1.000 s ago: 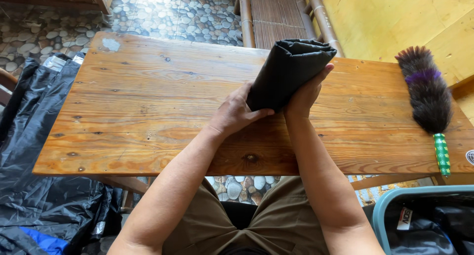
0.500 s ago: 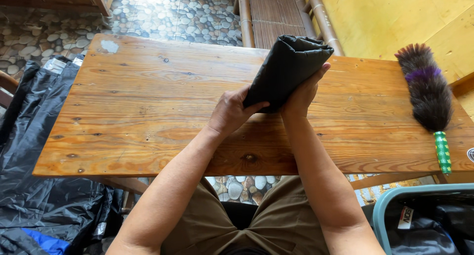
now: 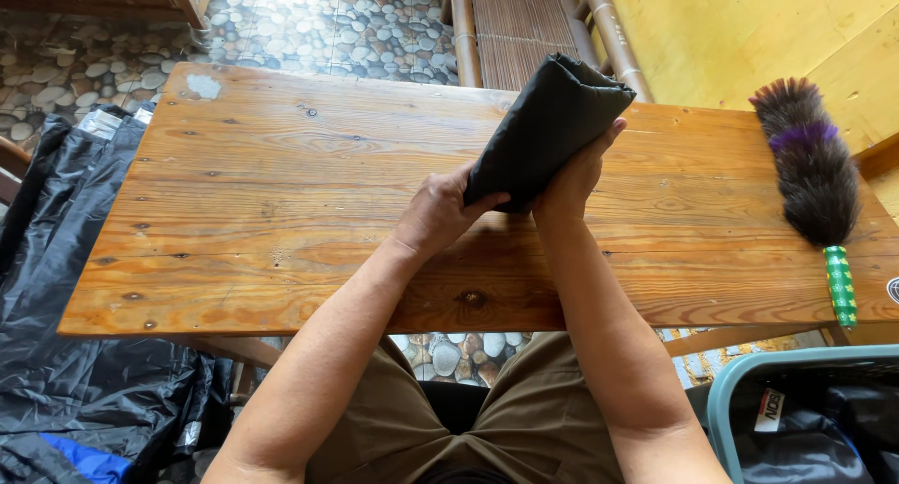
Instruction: The person folds a black bag and secures it with a blue strap on a wooden table. They then pick up a large black plastic sheet, unfold it, and use a feather duster to wipe the surface before folding it again.
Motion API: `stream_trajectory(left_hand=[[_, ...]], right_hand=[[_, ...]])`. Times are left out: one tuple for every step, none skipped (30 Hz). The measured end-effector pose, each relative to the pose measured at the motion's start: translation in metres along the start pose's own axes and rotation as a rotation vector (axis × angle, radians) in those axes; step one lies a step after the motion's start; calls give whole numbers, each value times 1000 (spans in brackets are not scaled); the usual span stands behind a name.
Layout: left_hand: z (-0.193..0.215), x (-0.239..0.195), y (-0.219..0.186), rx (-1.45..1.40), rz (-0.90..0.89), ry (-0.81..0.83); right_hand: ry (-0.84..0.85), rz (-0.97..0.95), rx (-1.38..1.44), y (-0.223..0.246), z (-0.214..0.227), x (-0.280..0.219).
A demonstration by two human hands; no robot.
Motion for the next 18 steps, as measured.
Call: stream_trajectory(left_hand=[[5, -1, -4, 1, 1, -2], [8, -2, -7, 12, 13, 16], [10, -4, -11, 22, 24, 37], [16, -4, -18, 21, 23, 38], [20, -4, -22, -26, 52, 61], [23, -5, -26, -73, 80, 84], [21, -4, -25, -70, 80, 83], [22, -3, -25, -74, 66, 49], [20, -2, -25, -81, 52, 18], [18, -2, -21, -82, 52, 20], [19, -2, -18, -70, 31, -21], [20, -2, -15, -57, 9, -63], [20, -3, -15, -56, 10, -64], [21, -3, -17, -74, -1, -75], [21, -2, -19, -93, -14, -85], [25, -3, -23, -93, -15, -86], [25, -5, -25, -94, 4, -66], [26, -6, -27, -94, 22, -45]], right_hand=[[2, 0, -1, 0, 0, 0], [5, 10, -28, 1, 0, 0], [4, 21, -54, 3, 1, 0], [2, 22, -53, -4, 6, 14], [10, 27, -43, -9, 10, 28], [18, 33, -34, -15, 14, 41], [21, 32, -32, -13, 10, 33], [41, 62, -66, -9, 5, 25], [58, 92, -100, -5, 3, 17], [56, 91, -99, -6, 3, 19], [62, 88, -101, -8, 2, 21], [69, 84, -102, -10, 2, 23], [71, 83, -102, -10, 1, 22], [76, 95, -110, -9, 1, 21], [81, 108, -118, -6, 0, 20], [81, 109, -117, -6, 1, 21], [79, 121, -111, -6, 3, 22], [76, 133, -104, -5, 5, 23]])
Point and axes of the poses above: each hand's wrist, its own x-axis towards the middle knuckle, its own z-axis out of the back of the hand, y = z × x, the point moved 8 cm from there along x, towards the middle knuckle, and after that the axes turned 10 degrees about -z, right-handed, at the moved point
